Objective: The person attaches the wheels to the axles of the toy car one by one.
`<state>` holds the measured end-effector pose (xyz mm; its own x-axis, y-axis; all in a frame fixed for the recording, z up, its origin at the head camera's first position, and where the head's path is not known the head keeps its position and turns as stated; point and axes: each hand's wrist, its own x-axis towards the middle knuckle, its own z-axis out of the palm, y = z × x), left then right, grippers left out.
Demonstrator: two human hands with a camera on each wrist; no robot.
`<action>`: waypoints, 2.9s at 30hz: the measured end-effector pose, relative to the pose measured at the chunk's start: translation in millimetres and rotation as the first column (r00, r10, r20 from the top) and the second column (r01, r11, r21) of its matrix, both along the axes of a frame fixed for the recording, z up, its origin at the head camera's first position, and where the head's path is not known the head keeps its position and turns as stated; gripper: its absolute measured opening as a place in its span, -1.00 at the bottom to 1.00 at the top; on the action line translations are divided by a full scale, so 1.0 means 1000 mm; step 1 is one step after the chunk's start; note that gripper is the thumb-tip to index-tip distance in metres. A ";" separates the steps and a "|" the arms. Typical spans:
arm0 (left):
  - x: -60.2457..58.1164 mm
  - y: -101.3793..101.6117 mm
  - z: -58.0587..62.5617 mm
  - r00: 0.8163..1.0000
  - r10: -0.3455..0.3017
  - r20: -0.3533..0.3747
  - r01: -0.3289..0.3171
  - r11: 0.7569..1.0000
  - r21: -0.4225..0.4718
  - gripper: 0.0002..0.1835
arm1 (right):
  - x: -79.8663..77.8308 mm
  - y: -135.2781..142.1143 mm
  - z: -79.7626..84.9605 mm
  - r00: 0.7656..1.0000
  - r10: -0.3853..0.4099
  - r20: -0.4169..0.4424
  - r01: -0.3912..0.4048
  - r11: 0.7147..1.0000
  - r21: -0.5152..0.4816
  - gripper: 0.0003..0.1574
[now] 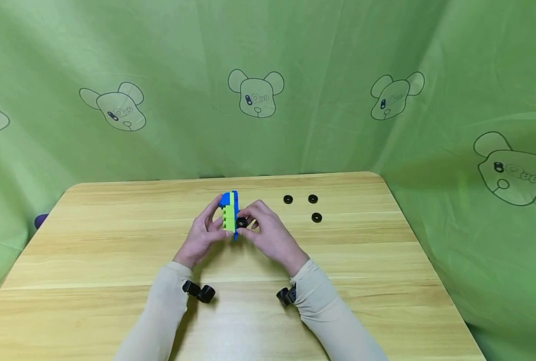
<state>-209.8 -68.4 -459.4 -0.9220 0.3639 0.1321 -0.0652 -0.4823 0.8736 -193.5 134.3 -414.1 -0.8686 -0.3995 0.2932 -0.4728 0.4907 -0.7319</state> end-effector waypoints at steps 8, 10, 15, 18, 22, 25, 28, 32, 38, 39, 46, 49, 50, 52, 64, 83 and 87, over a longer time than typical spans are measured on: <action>0.001 0.003 -0.003 0.999 -0.029 -0.024 0.029 1.000 0.003 0.13 | 0.000 -0.002 -0.002 0.999 0.019 -0.028 -0.019 0.999 0.028 -0.56; 0.001 0.004 -0.004 0.999 -0.033 -0.028 0.033 0.999 0.010 0.13 | 0.000 -0.002 -0.002 0.999 0.022 -0.031 -0.021 0.999 0.033 -0.55; 0.002 0.005 -0.004 0.999 -0.024 -0.039 0.025 1.000 0.009 0.13 | 0.002 -0.004 -0.003 0.999 0.031 -0.033 -0.030 0.999 0.039 -0.55; 0.004 0.006 -0.005 0.999 -0.021 -0.041 0.021 1.000 0.002 0.11 | 0.002 -0.005 -0.003 0.999 0.040 -0.029 -0.039 0.998 0.039 -0.55; 0.005 0.007 -0.005 0.999 -0.003 -0.033 0.003 1.000 0.004 0.06 | 0.002 -0.007 -0.004 0.999 0.040 -0.023 -0.039 0.998 0.042 -0.57; 0.005 0.009 -0.004 0.999 0.025 -0.019 -0.025 1.000 -0.004 0.02 | 0.002 -0.008 -0.006 0.999 0.037 -0.020 -0.036 0.999 0.040 -0.58; 0.004 0.011 -0.004 0.998 0.053 -0.013 -0.054 0.998 -0.017 0.00 | 0.003 -0.009 -0.008 0.999 0.041 -0.012 -0.041 0.999 0.029 -0.59; 0.004 0.012 -0.005 0.998 0.067 -0.010 -0.068 0.998 -0.008 0.00 | 0.003 -0.010 -0.010 0.998 0.059 0.007 -0.059 0.998 -0.013 -0.59; 0.002 0.009 -0.006 0.999 0.055 0.001 -0.055 0.998 0.036 0.00 | 0.002 -0.009 -0.013 0.996 0.040 0.078 -0.032 0.994 -0.109 -0.70; 0.002 0.009 -0.005 0.999 0.054 0.005 -0.054 0.997 0.046 -0.01 | 0.001 -0.009 -0.013 0.996 0.025 0.090 -0.015 0.993 -0.114 -0.72; 0.003 0.008 -0.002 0.998 0.055 0.015 -0.056 0.996 0.065 -0.01 | 0.000 -0.008 -0.016 0.977 -0.009 0.211 0.040 0.989 -0.143 -0.83; 0.003 0.008 -0.001 0.998 0.059 0.012 -0.059 0.996 0.070 -0.01 | -0.002 -0.007 -0.017 0.954 0.033 0.299 0.030 0.978 -0.204 -0.80; 0.003 0.008 -0.001 0.998 0.058 0.010 -0.059 0.996 0.073 -0.01 | -0.002 -0.007 -0.016 0.946 0.050 0.321 0.025 0.974 -0.226 -0.79; 0.003 0.008 0.000 0.998 0.057 0.002 -0.057 0.996 0.073 -0.01 | -0.003 -0.006 -0.016 0.930 0.085 0.357 0.015 0.963 -0.268 -0.76; 0.005 0.011 -0.002 0.999 0.046 -0.010 -0.046 0.996 0.078 0.00 | -0.004 -0.004 -0.017 0.898 0.165 0.408 -0.019 0.941 -0.339 -0.71; 0.006 0.015 -0.003 0.998 0.066 0.003 -0.066 0.998 0.003 -0.06 | -0.004 -0.002 -0.023 0.882 0.170 0.440 0.011 0.924 -0.381 -0.77; 0.003 0.014 -0.003 0.994 0.108 -0.027 -0.109 0.993 -0.049 -0.21 | -0.004 0.000 -0.023 0.879 0.184 0.440 -0.002 0.924 -0.382 -0.78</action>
<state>-206.3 -54.1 -461.9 -0.9532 0.2684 0.1392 0.0069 -0.4412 0.8974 -197.0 134.7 -436.9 -0.9023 -0.4310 0.0085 -0.0674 0.1217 -0.9903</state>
